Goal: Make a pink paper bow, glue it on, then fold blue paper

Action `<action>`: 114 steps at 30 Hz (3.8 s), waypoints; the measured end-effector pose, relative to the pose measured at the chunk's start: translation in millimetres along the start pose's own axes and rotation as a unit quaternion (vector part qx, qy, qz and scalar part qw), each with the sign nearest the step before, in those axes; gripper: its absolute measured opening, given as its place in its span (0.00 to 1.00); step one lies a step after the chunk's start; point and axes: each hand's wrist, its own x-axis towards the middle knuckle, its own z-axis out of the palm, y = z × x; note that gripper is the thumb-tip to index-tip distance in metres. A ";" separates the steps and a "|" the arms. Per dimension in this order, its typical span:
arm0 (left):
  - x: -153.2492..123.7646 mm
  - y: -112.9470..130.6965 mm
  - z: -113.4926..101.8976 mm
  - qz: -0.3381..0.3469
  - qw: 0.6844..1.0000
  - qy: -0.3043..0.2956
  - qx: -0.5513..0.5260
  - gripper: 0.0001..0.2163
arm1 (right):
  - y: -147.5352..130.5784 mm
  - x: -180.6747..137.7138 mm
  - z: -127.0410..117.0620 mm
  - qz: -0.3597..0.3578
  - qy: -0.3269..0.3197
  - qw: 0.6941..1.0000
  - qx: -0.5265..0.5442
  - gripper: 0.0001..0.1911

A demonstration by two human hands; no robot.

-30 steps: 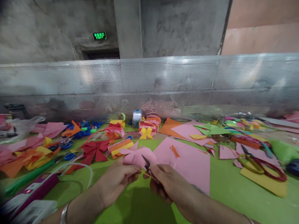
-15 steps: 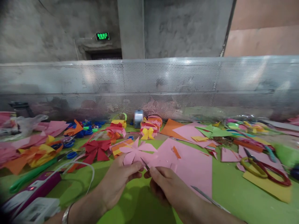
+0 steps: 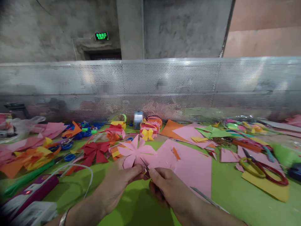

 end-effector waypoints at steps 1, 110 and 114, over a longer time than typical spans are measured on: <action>0.2 -0.3 -0.1 0.002 1.000 0.001 -0.001 0.09 | -0.2 -0.1 -0.2 0.000 0.001 1.000 -0.001 0.27; 1.6 -0.5 -4.6 0.048 0.996 0.027 0.077 0.07 | 15.1 8.6 -0.7 -0.004 0.034 0.999 -0.004 0.27; 0.7 -0.8 -3.8 0.040 0.997 0.018 0.067 0.09 | 16.1 10.5 -1.7 -0.012 0.030 0.999 -0.003 0.27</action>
